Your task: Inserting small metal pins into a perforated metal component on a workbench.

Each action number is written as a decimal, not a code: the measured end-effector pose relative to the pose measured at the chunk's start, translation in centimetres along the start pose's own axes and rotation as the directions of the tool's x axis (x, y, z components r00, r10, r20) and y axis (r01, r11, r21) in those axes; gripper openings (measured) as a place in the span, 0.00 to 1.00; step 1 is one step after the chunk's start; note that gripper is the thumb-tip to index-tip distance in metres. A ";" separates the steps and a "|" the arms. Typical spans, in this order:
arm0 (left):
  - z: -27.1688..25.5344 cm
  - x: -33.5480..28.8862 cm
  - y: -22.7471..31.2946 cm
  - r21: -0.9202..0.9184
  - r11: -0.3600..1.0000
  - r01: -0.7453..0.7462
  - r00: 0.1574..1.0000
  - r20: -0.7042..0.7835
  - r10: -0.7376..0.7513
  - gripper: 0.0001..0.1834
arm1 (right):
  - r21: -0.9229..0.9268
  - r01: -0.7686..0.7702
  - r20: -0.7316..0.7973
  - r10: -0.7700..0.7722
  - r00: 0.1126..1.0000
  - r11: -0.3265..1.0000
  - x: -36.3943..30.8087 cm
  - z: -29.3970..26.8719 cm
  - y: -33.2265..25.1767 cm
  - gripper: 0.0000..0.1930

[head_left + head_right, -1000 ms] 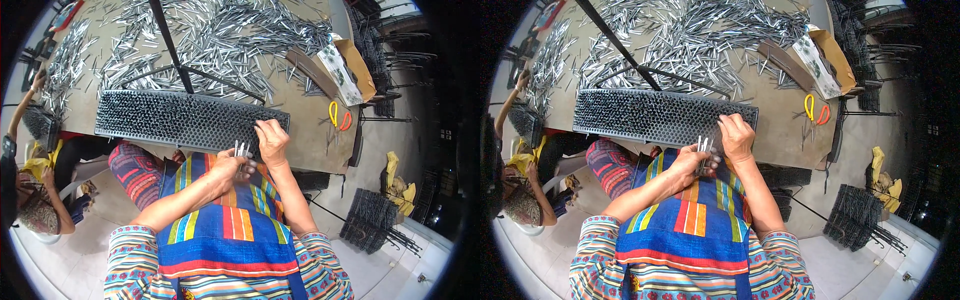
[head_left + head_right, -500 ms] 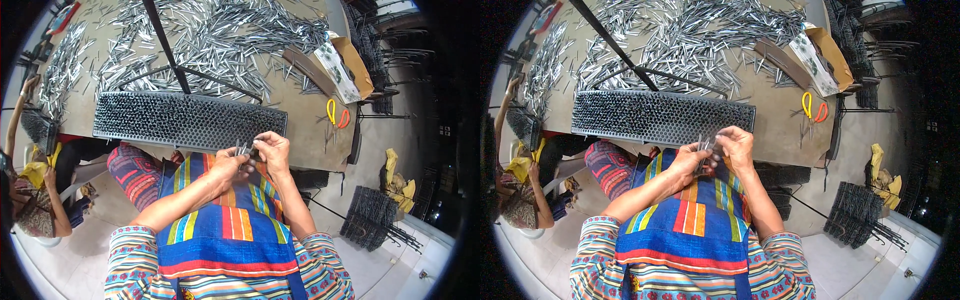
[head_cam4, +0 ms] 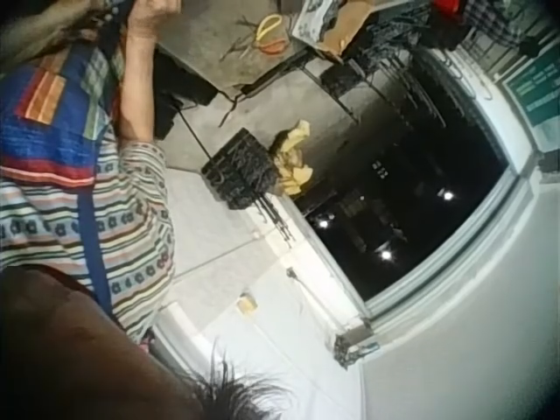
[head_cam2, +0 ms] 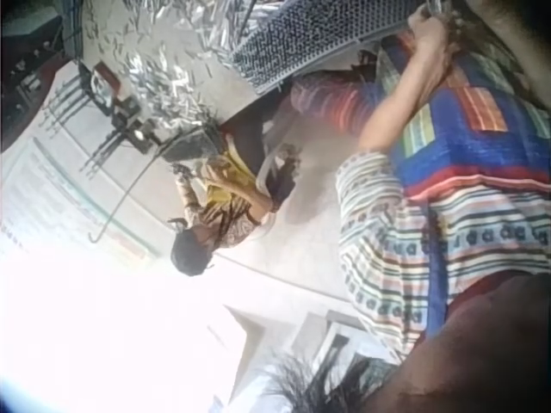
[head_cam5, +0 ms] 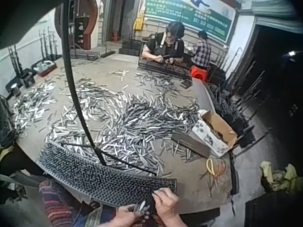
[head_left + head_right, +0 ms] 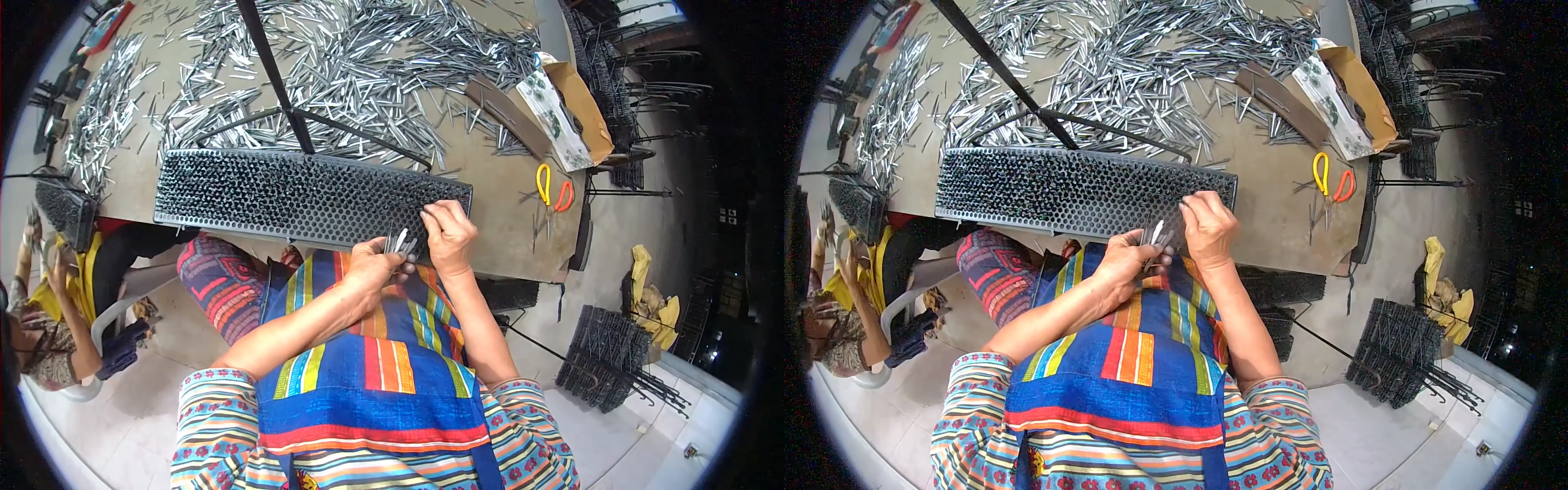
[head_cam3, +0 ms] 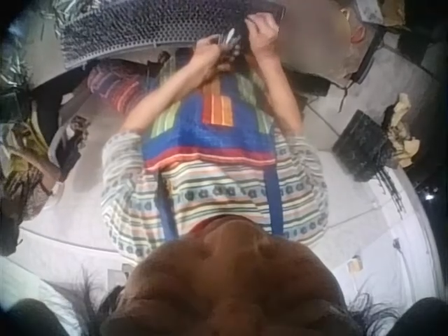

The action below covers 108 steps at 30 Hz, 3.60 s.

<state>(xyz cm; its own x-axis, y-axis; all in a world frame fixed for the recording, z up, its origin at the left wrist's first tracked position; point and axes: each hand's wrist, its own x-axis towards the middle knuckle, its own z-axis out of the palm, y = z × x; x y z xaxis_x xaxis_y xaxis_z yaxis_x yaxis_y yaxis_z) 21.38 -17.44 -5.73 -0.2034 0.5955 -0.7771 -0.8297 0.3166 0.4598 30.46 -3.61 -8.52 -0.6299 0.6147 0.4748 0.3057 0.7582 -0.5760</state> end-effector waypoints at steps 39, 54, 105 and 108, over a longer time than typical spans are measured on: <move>0.3 -0.2 -0.5 0.023 1.000 -0.002 0.999 0.044 0.001 0.06 | 0.160 -0.196 -0.037 0.205 0.978 0.967 0.1 -1.2 0.5 0.04; 0.5 0.1 -0.7 -0.093 0.996 -0.005 0.998 0.060 0.011 0.07 | 0.566 -0.811 0.663 0.504 0.554 0.147 -2.3 -2.8 -2.5 0.02; 1.2 0.6 -0.5 -0.050 0.999 0.015 0.998 0.055 -0.012 0.10 | 0.174 -0.298 -0.019 0.306 0.952 0.938 -0.5 -3.4 1.3 0.06; 1.2 0.8 -0.5 -0.076 0.997 0.021 0.998 0.065 -0.016 0.10 | 0.187 -0.214 -0.041 0.225 0.973 0.959 -0.2 -3.1 2.0 0.05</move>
<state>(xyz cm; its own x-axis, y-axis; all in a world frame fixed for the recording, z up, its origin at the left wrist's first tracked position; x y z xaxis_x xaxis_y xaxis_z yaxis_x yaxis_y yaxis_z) 22.28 -16.23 -6.08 -0.1558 0.6367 -0.7552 -0.8708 0.2724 0.4093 33.37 -1.58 -7.73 -0.5149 0.7781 0.3596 0.2946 0.5546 -0.7782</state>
